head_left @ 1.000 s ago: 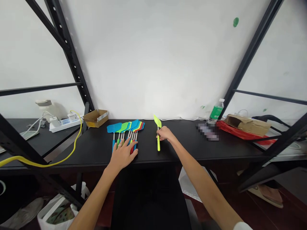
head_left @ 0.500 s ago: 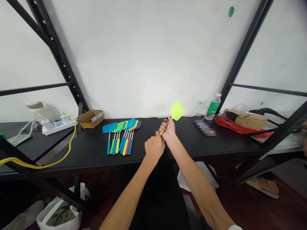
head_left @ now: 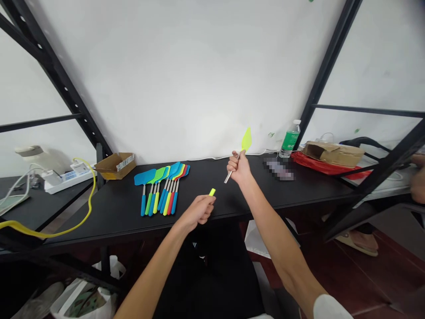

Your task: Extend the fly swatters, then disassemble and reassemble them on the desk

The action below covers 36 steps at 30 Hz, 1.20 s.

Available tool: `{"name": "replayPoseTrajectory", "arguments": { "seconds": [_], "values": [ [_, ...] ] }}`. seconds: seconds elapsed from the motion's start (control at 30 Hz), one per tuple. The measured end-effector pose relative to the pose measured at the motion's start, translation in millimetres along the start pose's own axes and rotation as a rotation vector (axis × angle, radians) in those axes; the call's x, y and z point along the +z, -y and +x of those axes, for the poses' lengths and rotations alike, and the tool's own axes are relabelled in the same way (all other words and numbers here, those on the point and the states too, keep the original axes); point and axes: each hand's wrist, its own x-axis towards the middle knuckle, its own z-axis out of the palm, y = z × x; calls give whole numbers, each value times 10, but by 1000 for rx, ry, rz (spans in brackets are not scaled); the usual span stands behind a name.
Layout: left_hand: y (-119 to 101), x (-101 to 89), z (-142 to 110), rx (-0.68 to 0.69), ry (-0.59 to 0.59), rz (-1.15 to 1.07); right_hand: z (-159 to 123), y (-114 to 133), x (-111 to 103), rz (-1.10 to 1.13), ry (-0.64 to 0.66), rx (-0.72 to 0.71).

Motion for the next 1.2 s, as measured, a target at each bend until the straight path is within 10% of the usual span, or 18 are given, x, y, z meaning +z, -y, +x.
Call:
{"name": "replayPoseTrajectory", "arguments": {
  "seconds": [0.2,0.5,0.77,1.0,1.2],
  "values": [
    [20,-471,120,182,-437,750,-89,80,-181,-189,36,70],
    [89,-325,198,216,-618,1311,-357,-409,-133,-297,154,199],
    [114,-12,251,328,-534,1380,-378,-525,-231,-245,73,300],
    [172,-347,254,287,-624,1313,-510,-507,-289,-219,127,374],
    [-42,-226,103,430,-424,370,-778,-585,-132,-69,380,568]
  ]
}}
